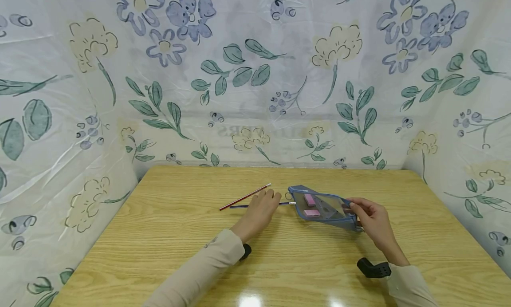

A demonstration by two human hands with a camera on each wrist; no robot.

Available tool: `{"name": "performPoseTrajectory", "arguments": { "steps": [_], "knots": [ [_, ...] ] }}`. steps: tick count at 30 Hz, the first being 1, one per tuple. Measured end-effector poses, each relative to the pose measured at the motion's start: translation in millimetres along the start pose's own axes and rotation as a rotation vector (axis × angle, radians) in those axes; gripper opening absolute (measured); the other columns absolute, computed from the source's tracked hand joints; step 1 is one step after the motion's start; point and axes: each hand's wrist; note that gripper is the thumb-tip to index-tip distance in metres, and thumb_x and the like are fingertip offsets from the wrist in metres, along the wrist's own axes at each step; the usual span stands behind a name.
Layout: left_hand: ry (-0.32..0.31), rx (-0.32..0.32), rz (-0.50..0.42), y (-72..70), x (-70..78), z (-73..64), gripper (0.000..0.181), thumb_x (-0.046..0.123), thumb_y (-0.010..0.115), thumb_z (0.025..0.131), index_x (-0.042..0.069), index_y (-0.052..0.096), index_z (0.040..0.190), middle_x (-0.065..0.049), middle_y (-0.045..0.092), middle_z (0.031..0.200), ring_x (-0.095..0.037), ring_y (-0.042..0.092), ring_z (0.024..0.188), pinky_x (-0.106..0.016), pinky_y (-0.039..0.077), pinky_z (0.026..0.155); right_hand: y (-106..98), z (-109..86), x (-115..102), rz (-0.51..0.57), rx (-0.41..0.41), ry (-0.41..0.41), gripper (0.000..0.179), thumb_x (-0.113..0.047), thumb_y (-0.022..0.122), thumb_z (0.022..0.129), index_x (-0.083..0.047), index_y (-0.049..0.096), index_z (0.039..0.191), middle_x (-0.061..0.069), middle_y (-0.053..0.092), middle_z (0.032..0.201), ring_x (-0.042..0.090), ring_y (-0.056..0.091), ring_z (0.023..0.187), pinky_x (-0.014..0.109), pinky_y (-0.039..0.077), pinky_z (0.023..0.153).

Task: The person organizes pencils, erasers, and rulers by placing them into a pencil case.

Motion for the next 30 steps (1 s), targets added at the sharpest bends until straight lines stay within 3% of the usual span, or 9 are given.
{"name": "performPoseTrajectory", "arguments": {
  "steps": [9, 16, 23, 30],
  "knots": [
    [0.075, 0.071, 0.088, -2.2, 1.9, -0.5, 0.02, -0.005, 0.068, 0.087, 0.006, 0.056, 0.098, -0.006, 0.05, 0.084, -0.016, 0.033, 0.065, -0.025, 0.032, 0.054, 0, 1.3, 0, 0.014, -0.002, 0.012, 0.031, -0.018, 0.052, 0.102, 0.005, 0.063, 0.12, 0.019, 0.07, 0.102, 0.004, 0.066, 0.085, 0.029, 0.052, 0.055],
    [0.13, 0.103, 0.083, -5.0, 1.4, 0.8, 0.019, -0.007, 0.064, 0.089, 0.003, 0.057, 0.103, -0.008, 0.053, 0.087, -0.018, 0.044, 0.069, -0.025, 0.038, 0.054, 0, 2.6, 1, 0.023, -0.001, 0.006, 0.031, -0.017, 0.052, 0.102, 0.005, 0.063, 0.12, 0.016, 0.07, 0.1, 0.005, 0.066, 0.085, 0.028, 0.052, 0.054],
    [0.217, 0.181, 0.103, -8.9, 3.0, 1.9, 0.016, -0.005, 0.065, 0.089, 0.004, 0.059, 0.101, -0.007, 0.053, 0.084, -0.015, 0.039, 0.065, -0.022, 0.032, 0.053, 0, 2.7, 2, 0.02, 0.004, 0.001, 0.03, -0.017, 0.052, 0.102, 0.005, 0.064, 0.119, 0.015, 0.071, 0.098, 0.005, 0.066, 0.084, 0.028, 0.051, 0.052],
    [0.274, 0.226, 0.11, -12.8, 5.5, 1.5, 0.014, -0.004, 0.065, 0.089, 0.003, 0.061, 0.1, -0.007, 0.055, 0.087, -0.016, 0.043, 0.067, -0.023, 0.037, 0.058, 1, 2.7, 2, 0.025, 0.005, -0.003, 0.03, -0.017, 0.052, 0.102, 0.006, 0.064, 0.119, 0.012, 0.071, 0.096, 0.006, 0.066, 0.082, 0.028, 0.051, 0.052]
  ]
}}
Point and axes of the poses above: each hand's wrist, its own z-axis towards the middle knuckle, its own y-axis out of the palm, x = y × z
